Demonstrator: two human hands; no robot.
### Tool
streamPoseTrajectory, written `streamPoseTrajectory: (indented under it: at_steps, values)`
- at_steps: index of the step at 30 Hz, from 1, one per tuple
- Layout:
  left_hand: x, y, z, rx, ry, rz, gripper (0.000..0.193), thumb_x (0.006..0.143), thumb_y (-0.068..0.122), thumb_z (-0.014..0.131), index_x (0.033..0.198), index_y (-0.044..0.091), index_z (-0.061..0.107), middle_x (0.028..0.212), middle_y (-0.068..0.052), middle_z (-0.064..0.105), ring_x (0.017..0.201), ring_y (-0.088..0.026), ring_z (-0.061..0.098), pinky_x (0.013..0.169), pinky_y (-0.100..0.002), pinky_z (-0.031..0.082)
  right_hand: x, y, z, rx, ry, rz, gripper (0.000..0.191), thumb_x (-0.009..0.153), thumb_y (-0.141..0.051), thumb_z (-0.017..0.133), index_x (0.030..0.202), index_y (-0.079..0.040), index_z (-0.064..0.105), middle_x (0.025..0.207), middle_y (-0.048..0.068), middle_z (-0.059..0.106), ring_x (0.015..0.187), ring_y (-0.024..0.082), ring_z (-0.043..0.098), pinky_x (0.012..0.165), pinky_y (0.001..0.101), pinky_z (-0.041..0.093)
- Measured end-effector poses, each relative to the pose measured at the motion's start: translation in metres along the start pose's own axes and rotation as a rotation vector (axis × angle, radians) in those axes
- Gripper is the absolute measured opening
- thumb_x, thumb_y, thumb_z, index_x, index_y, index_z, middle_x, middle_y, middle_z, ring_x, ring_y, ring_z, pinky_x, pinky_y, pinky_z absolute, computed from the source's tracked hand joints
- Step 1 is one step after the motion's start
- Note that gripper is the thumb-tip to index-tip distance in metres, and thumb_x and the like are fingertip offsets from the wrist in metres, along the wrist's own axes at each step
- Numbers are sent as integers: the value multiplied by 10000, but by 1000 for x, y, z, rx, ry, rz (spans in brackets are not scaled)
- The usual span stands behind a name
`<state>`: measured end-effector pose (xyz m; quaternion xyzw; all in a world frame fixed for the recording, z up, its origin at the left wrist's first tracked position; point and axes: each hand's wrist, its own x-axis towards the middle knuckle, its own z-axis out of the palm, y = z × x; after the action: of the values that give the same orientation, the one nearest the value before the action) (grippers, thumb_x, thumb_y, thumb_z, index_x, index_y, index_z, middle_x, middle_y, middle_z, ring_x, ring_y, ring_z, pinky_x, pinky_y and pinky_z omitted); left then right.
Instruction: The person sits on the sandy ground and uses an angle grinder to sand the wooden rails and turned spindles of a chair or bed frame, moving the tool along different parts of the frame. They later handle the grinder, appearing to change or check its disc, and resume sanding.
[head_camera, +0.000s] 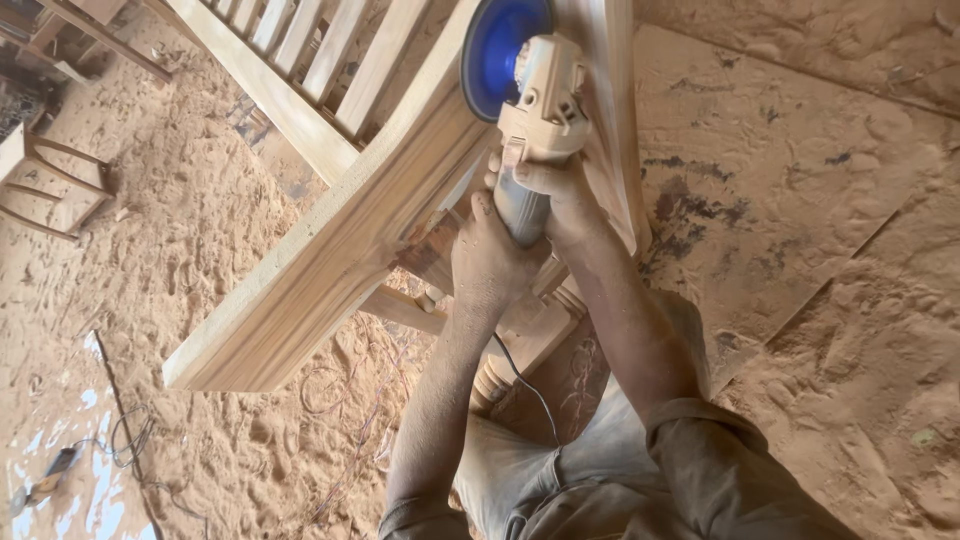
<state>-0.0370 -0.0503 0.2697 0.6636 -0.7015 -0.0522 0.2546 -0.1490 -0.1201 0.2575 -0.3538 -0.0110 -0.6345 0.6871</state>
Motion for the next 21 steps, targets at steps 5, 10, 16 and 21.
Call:
streamPoseTrajectory:
  at_steps: [5,10,16,21]
  values:
    - [-33,-7,0,-208,32,-103,644,816,270,778,1212,-55,388,856,-217,733,675,-318,774,585,-403,670,-18,4,9,-86,-86,83,633,778,-106,866,1322,-1,560,1069,90,692,942,199,730,857,384,663]
    - [-39,-3,12,-220,43,-194,679,766,291,792,1214,-46,409,884,-214,730,700,-330,778,623,-398,672,-19,8,4,-107,-177,110,625,775,-95,864,1310,-1,556,1078,81,680,933,195,715,836,369,663]
    - [2,1,22,-137,18,-103,720,772,323,815,1250,-49,427,926,-212,729,791,-353,775,701,-419,653,5,-11,-8,-108,-52,58,655,764,-102,843,1349,-19,560,1096,71,681,939,188,721,852,373,661]
    - [-47,-19,22,-398,112,-213,745,764,300,820,1282,-63,425,956,-222,745,831,-334,800,735,-399,675,-21,10,18,-158,-128,208,844,631,-96,868,1368,-135,458,1106,81,670,895,187,730,785,386,683]
